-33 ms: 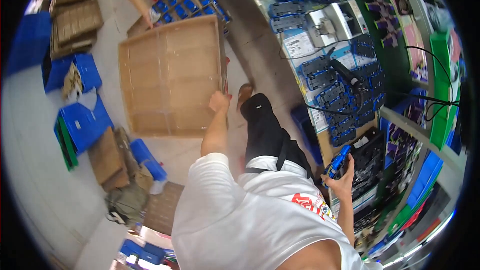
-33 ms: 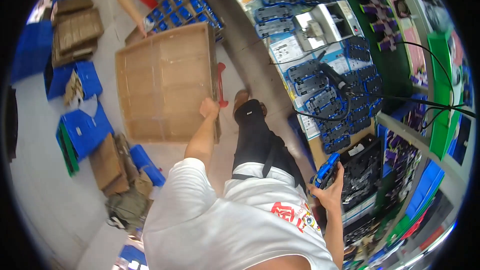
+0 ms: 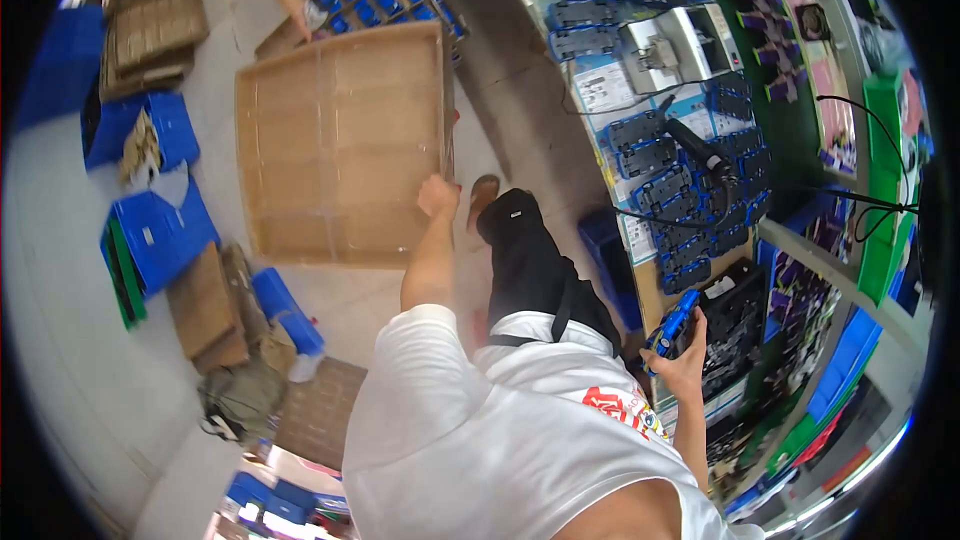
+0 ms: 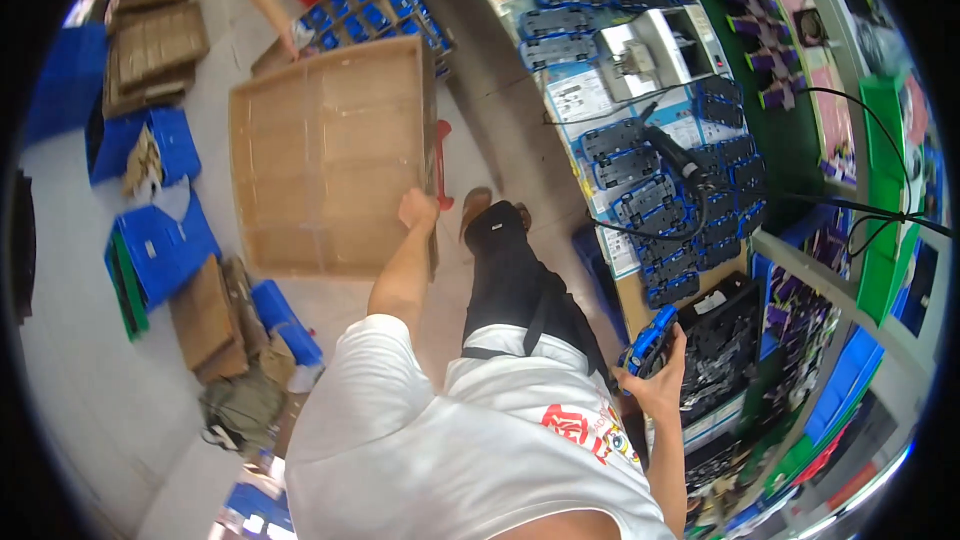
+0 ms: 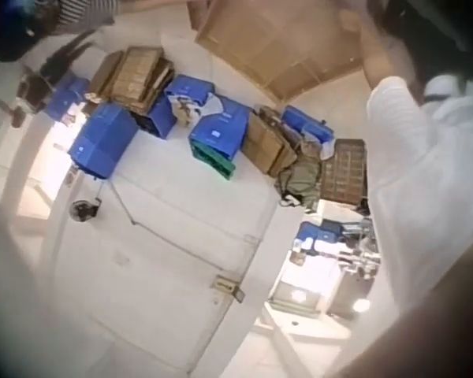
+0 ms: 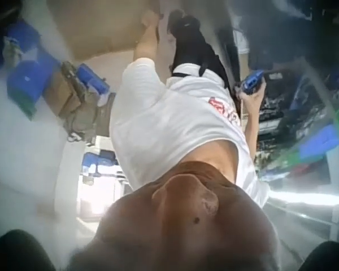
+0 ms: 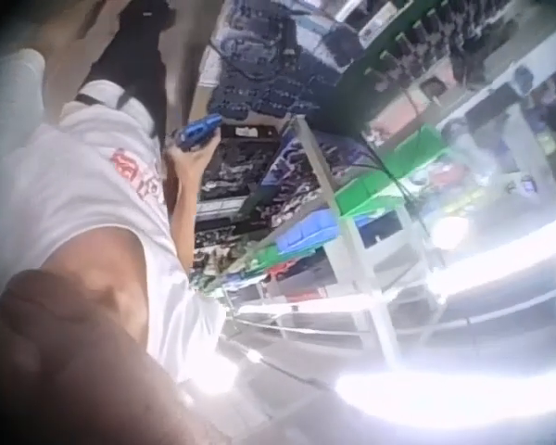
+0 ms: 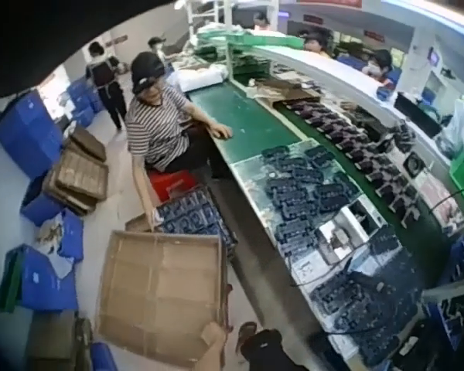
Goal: The person moves a plastic bin, carries a box of toy car chassis to a workbench, unloads the chassis onto the table, and drives screws into them using an electric screwdriver.
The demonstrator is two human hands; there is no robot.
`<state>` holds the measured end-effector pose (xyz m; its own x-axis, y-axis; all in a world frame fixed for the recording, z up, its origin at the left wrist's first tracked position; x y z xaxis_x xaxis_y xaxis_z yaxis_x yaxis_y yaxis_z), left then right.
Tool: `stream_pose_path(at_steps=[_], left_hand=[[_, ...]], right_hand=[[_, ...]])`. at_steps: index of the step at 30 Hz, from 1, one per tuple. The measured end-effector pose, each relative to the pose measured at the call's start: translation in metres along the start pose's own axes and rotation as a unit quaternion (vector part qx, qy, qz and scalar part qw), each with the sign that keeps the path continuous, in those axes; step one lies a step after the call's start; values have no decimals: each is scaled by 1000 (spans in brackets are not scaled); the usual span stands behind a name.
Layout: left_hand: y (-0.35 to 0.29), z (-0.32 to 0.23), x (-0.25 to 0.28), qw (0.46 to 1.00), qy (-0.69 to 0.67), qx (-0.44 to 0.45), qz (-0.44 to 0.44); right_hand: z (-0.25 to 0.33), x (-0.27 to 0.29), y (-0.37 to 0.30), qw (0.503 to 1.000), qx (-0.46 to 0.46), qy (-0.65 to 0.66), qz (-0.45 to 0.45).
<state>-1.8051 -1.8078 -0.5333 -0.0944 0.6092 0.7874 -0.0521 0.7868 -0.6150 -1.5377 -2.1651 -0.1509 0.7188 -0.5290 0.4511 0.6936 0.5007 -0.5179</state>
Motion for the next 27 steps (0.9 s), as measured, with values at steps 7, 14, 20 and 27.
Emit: stream_pose_path(at_steps=[7,14,20,27], left_hand=[[-53,68,49,985,-139,-14,-105],[-190,217,191,944,-313,-35,-100],[-286,373,205,865,-482,-67,-121],[-389,524,220,870,-461,-70,-157]], right_hand=[[-7,-15,3,994,58,-21,85],[24,-81,-5,961,164,-53,214],[46,-184,-56,925,202,-57,316],[47,-299,-148,876,212,-48,429]])
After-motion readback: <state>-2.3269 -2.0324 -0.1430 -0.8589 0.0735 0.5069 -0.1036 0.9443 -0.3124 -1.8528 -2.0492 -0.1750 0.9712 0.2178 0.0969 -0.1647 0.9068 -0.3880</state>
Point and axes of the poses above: each hand's wrist, its own y-axis towards the middle knuckle, its own x-axis out of the back of the hand, z = x × y, the point moved 3 cm from there along y, towards the middle knuckle, and after that the axes turned 8 degrees about y, right-handed, at the moved point
